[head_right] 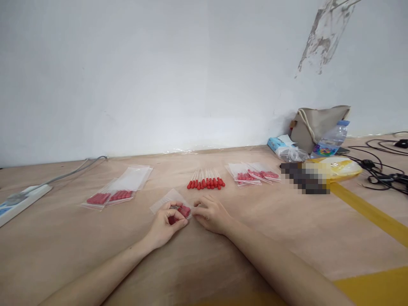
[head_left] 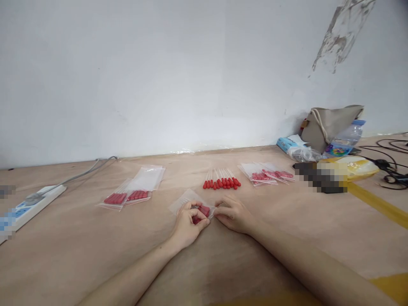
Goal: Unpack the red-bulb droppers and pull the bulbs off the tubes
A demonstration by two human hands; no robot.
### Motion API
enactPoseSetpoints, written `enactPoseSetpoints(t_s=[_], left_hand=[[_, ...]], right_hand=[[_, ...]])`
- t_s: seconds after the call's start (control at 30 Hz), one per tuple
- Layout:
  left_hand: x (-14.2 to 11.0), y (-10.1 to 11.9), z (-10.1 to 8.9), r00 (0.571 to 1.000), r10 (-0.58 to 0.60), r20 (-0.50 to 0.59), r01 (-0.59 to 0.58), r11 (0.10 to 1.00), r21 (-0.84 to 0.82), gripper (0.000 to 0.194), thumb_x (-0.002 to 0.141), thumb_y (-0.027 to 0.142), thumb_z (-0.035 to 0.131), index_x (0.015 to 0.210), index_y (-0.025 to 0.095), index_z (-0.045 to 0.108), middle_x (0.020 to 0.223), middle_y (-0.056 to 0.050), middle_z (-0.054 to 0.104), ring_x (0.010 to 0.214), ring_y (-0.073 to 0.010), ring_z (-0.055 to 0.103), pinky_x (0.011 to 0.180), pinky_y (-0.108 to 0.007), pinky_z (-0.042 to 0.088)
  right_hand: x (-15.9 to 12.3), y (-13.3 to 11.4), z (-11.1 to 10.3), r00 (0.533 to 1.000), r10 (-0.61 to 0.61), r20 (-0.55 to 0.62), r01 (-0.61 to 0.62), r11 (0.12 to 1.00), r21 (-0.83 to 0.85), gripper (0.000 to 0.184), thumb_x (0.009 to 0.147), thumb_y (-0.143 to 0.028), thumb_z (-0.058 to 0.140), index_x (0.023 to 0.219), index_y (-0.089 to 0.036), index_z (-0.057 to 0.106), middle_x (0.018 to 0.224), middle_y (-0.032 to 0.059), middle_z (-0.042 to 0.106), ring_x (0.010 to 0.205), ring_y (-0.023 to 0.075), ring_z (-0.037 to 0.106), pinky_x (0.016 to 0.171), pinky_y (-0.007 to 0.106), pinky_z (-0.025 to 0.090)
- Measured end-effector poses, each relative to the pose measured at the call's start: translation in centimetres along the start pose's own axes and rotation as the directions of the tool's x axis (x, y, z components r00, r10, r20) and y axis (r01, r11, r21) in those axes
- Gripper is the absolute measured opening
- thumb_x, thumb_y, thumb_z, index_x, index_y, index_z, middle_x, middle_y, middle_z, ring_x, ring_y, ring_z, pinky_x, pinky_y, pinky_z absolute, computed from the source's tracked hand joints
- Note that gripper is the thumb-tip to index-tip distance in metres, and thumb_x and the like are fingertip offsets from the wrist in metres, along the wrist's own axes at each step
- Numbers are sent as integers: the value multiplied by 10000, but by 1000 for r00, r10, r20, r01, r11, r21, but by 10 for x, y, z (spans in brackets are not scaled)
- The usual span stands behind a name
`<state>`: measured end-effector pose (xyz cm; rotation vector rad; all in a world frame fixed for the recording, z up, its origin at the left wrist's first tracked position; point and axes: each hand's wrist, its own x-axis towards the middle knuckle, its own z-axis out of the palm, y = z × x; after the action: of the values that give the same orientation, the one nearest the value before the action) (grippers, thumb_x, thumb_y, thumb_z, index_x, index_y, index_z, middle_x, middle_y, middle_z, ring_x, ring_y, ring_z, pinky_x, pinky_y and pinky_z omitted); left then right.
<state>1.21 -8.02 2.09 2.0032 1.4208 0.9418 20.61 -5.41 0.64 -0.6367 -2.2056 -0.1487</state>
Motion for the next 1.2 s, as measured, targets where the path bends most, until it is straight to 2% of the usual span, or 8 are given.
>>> enactPoseSetpoints(t_s=[0.27, 0.37, 0.53, 0.6, 0.77, 0.93, 1.03, 1.2], left_hand=[[-2, 2, -1, 1000, -9, -17, 7, 998, -63, 49, 644, 229, 680, 604, 202, 672, 1007, -59, 573, 972, -218, 543, 880, -381, 406], [-3, 1, -1, 1000, -12, -19, 11, 998, -70, 53, 638, 226, 687, 600, 195, 668, 1014, -64, 568, 957, -219, 548, 863, -390, 415], [-4, 0, -1, 999, 33, -32, -34, 999, -41, 61, 648, 221, 676, 600, 187, 660, 1000, -66, 573, 928, -218, 562, 824, -400, 440], [-3, 1, 0, 997, 64, -52, -65, 998, -3, 26, 669, 217, 656, 661, 198, 672, 1006, -67, 577, 946, -220, 558, 815, -400, 448], [0, 4, 4, 987, 140, -73, -133, 987, 89, 117, 729, 212, 593, 802, 232, 683, 1049, -64, 568, 1027, -223, 523, 864, -416, 425], [4, 3, 4, 986, 157, -62, -152, 986, 69, 101, 747, 239, 580, 728, 210, 675, 1035, -67, 568, 1042, -216, 513, 893, -409, 407], [6, 0, 3, 988, 140, -61, -137, 989, 55, 117, 757, 225, 561, 688, 193, 651, 999, -65, 576, 1029, -210, 517, 890, -404, 404], [5, 0, 6, 968, 240, -74, -226, 961, 161, 94, 774, 158, 495, 727, 178, 573, 959, -60, 576, 980, -200, 511, 875, -410, 393]], right_hand=[[2, -1, 0, 993, -110, -49, 108, 993, -37, 107, 760, -143, 540, 745, -222, 611, 866, 24, 582, 742, 122, 495, 662, 257, 394], [4, -1, 0, 994, -101, -51, 97, 993, -60, 97, 754, -155, 548, 727, -223, 611, 845, 19, 592, 732, 127, 494, 661, 272, 381], [8, -3, 0, 993, -114, 2, 114, 986, -123, 121, 782, -167, 519, 759, -238, 615, 838, 14, 601, 773, 136, 506, 688, 291, 360], [9, -3, 1, 992, -128, 23, 130, 982, -138, 152, 787, -143, 500, 801, -242, 615, 840, 13, 602, 795, 136, 507, 703, 294, 353], [10, -4, 3, 990, -139, 13, 139, 979, -149, 177, 796, -112, 464, 809, -216, 607, 829, 19, 602, 785, 133, 497, 692, 291, 345], [10, -3, 4, 992, -123, 24, 125, 977, -175, 186, 816, -136, 444, 790, -216, 611, 803, 22, 599, 740, 128, 489, 673, 290, 342], [8, -4, 4, 994, -106, 39, 111, 976, -189, 208, 829, -152, 428, 786, -220, 620, 772, 19, 591, 680, 111, 484, 598, 252, 334], [6, -6, 7, 993, -45, 109, 61, 988, -144, 222, 834, -137, 407, 859, -216, 613, 866, 21, 597, 683, 86, 529, 532, 193, 350]])
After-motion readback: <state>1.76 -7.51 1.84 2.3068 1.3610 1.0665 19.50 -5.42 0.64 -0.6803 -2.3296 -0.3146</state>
